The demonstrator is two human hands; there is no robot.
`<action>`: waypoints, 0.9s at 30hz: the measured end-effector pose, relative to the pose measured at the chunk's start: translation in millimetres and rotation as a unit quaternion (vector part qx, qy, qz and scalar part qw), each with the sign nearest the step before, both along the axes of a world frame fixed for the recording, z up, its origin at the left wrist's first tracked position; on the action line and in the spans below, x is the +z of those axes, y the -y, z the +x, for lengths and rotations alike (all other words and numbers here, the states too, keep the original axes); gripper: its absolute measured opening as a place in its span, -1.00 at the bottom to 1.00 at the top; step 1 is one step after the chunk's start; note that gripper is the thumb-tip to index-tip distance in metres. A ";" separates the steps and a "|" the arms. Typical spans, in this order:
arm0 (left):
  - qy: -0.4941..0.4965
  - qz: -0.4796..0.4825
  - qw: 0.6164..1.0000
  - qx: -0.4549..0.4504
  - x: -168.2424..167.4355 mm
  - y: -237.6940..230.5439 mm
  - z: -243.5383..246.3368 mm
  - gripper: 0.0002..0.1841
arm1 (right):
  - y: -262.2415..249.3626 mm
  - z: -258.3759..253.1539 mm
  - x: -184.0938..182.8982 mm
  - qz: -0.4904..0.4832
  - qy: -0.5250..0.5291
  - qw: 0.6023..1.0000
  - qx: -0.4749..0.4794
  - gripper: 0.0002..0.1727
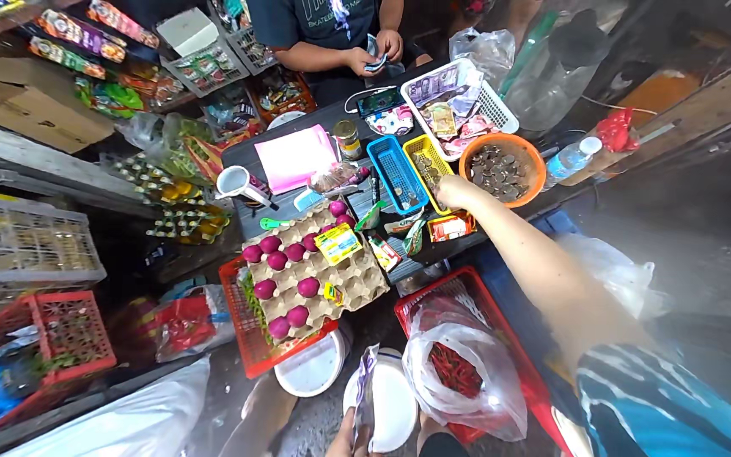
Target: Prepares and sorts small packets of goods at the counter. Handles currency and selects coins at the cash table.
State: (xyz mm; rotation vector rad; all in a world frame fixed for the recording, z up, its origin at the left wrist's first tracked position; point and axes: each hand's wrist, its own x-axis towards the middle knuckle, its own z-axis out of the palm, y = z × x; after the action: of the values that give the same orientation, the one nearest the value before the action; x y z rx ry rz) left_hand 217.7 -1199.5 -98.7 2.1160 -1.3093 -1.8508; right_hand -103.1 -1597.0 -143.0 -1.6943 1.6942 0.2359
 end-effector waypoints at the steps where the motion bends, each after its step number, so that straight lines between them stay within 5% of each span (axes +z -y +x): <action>1: 0.000 -0.003 1.000 0.004 0.6 -1.1 -0.2 -0.52 | -5.4 8.3 7.8 0.007 -0.049 0.999 0.011 -0.60; 8: 0.002 0.000 1.000 0.007 1.8 -5.9 -3.1 -0.56 | -18.0 42.2 4.5 0.024 -0.200 0.979 -0.020 -0.66; 19: 0.004 0.002 1.000 0.018 4.1 -16.6 0.8 -0.56 | -4.3 44.0 -2.4 0.049 -0.228 0.972 0.034 -0.66; 24: 0.007 0.001 1.000 0.018 6.3 -17.9 2.8 -0.52 | -9.5 29.1 16.0 -0.014 -0.154 0.987 0.031 -0.75; 27: 0.002 -0.003 1.000 0.019 6.3 -19.3 3.8 -0.53 | -23.3 4.3 20.9 -0.129 0.024 0.989 -0.065 -0.64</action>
State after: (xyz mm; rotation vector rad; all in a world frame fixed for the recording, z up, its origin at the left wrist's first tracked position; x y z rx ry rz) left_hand 221.5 -1180.2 -92.3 2.1278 -1.2630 -1.8269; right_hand -98.8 -1573.7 -122.1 -1.7483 1.8538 -0.0889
